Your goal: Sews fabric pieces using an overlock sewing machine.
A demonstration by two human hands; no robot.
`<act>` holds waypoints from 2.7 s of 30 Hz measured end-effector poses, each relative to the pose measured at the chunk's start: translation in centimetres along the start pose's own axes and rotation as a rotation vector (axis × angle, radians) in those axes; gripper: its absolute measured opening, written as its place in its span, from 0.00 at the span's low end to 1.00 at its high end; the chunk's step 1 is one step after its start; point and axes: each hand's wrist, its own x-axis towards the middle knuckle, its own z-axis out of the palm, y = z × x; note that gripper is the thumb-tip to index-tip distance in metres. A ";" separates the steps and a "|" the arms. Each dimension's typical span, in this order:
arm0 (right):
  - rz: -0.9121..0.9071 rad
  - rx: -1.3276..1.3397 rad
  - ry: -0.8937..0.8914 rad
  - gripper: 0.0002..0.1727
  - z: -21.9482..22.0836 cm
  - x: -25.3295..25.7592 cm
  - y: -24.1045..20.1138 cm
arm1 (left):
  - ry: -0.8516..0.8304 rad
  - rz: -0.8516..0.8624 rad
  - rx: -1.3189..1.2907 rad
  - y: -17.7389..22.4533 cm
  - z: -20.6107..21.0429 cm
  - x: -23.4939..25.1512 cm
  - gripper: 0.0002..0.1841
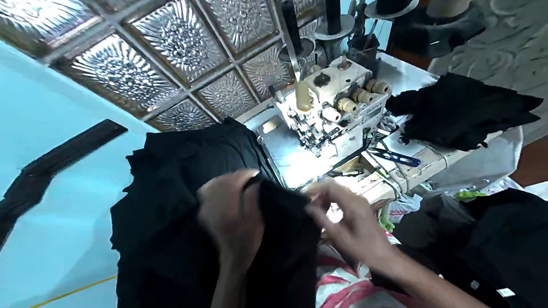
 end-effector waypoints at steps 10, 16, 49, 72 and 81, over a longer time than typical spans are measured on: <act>0.272 -0.090 -0.024 0.09 -1.7 1.1 8.7 | -0.745 -0.178 -0.137 -2.4 9.9 5.8 0.08; -0.018 -0.521 0.156 0.12 0.1 2.1 8.9 | -0.585 -0.244 -0.156 -2.9 11.1 4.9 0.06; -0.552 -0.070 -1.002 0.06 -4.4 4.5 2.9 | -1.284 0.350 0.097 3.1 -1.7 4.2 0.04; -0.321 -0.369 -0.065 0.14 -2.2 3.4 9.0 | -0.295 0.165 -0.066 -4.1 4.8 -1.2 0.10; -0.371 -0.601 -0.104 0.17 -1.1 2.9 8.7 | -0.309 0.179 0.010 -4.3 5.5 -2.3 0.11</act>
